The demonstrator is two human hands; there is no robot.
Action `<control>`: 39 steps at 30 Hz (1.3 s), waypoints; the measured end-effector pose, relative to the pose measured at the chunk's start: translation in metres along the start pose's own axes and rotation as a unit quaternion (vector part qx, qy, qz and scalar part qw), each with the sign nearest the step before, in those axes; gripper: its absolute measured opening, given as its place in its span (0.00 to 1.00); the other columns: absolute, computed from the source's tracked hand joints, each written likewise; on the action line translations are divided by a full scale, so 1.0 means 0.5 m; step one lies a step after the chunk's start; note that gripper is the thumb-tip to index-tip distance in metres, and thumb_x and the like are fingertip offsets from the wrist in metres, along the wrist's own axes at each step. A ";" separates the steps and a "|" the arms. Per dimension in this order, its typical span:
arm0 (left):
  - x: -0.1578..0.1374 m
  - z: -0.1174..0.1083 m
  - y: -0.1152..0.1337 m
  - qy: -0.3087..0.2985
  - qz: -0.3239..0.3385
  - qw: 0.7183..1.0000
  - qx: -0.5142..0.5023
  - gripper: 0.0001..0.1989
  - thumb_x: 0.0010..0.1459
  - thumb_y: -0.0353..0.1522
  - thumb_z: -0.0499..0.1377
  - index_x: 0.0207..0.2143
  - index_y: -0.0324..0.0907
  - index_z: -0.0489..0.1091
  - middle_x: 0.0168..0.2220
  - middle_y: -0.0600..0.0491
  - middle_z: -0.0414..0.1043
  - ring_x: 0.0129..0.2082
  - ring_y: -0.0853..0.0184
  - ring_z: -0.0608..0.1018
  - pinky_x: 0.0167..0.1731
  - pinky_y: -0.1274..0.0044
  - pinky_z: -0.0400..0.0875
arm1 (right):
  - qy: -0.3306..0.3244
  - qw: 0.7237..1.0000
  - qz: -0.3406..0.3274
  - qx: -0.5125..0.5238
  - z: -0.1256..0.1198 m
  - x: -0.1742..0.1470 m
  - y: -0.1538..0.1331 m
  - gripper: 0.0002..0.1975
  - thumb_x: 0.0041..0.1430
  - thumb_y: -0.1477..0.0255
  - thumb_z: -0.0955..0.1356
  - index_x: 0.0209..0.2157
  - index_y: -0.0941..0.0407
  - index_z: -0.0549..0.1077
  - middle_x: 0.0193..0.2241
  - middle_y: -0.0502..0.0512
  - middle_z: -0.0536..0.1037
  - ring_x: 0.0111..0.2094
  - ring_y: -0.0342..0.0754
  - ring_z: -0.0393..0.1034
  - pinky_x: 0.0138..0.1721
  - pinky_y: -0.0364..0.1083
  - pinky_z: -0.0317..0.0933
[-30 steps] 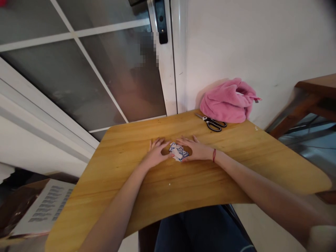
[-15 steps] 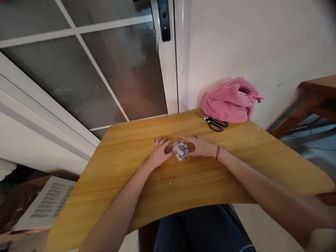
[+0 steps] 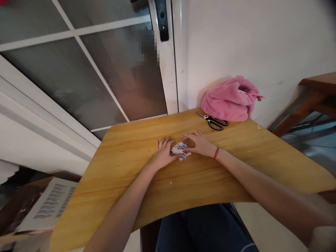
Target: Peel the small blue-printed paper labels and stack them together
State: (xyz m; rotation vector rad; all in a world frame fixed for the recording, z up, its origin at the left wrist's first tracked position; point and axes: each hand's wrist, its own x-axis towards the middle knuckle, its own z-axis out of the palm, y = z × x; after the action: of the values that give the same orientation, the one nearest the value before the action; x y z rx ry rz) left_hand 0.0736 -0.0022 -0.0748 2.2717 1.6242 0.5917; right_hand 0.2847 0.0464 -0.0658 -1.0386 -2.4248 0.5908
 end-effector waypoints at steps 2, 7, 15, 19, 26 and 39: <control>0.001 0.001 0.004 -0.014 0.007 1.000 0.003 0.30 0.48 0.45 0.63 0.51 0.41 0.62 0.60 0.41 0.54 0.64 0.49 0.49 0.59 0.53 0.33 | 0.003 1.000 -0.006 -0.010 -0.001 -0.002 -0.003 0.39 0.47 0.50 0.69 0.59 0.50 0.60 0.44 0.56 0.75 0.51 0.60 0.60 0.59 0.66 0.33; 0.010 0.007 0.018 -0.015 -0.015 1.000 -0.023 0.21 0.45 0.38 0.65 0.40 0.42 0.64 0.57 0.43 0.58 0.61 0.50 0.54 0.58 0.52 0.37 | -0.018 1.000 -0.003 -0.017 0.009 0.000 -0.014 0.43 0.44 0.50 0.70 0.59 0.54 0.60 0.42 0.58 0.74 0.48 0.59 0.62 0.57 0.64 0.42; 0.004 0.009 0.020 0.002 0.011 0.999 -0.051 0.19 0.48 0.36 0.64 0.40 0.41 0.62 0.42 0.48 0.66 0.47 0.58 0.67 0.51 0.62 0.59 | -0.027 0.996 -0.037 0.076 0.005 -0.003 -0.017 0.42 0.46 0.55 0.71 0.60 0.56 0.58 0.37 0.57 0.74 0.43 0.53 0.65 0.49 0.54 0.58; -0.003 0.007 0.028 0.000 0.023 0.996 -0.082 0.18 0.49 0.34 0.63 0.41 0.42 0.61 0.40 0.49 0.65 0.45 0.59 0.67 0.44 0.69 0.65 | -0.009 0.998 -0.054 0.027 -0.002 -0.002 -0.012 0.39 0.46 0.55 0.71 0.58 0.54 0.61 0.40 0.57 0.73 0.44 0.54 0.64 0.49 0.55 0.57; -0.005 0.004 0.044 0.002 0.002 0.997 -0.073 0.18 0.48 0.28 0.63 0.40 0.43 0.59 0.40 0.51 0.65 0.44 0.59 0.66 0.45 0.67 0.62 | -0.045 0.996 -0.080 0.001 0.004 0.000 -0.016 0.39 0.40 0.53 0.73 0.52 0.59 0.68 0.45 0.62 0.72 0.48 0.58 0.62 0.50 0.55 0.57; -0.005 0.008 0.040 -0.009 -0.012 0.989 -0.144 0.22 0.47 0.28 0.63 0.43 0.43 0.58 0.44 0.48 0.67 0.45 0.59 0.69 0.46 0.66 0.62 | -0.061 0.995 -0.009 0.078 0.015 -0.004 -0.035 0.37 0.41 0.66 0.75 0.54 0.59 0.64 0.45 0.61 0.70 0.45 0.53 0.65 0.47 0.52 0.61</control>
State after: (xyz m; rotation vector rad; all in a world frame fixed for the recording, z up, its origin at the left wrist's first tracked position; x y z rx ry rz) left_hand 0.0915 -0.0109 -0.0696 2.0395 1.4495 0.7457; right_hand 0.2720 0.0325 -0.0628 -0.9402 -2.4427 0.8465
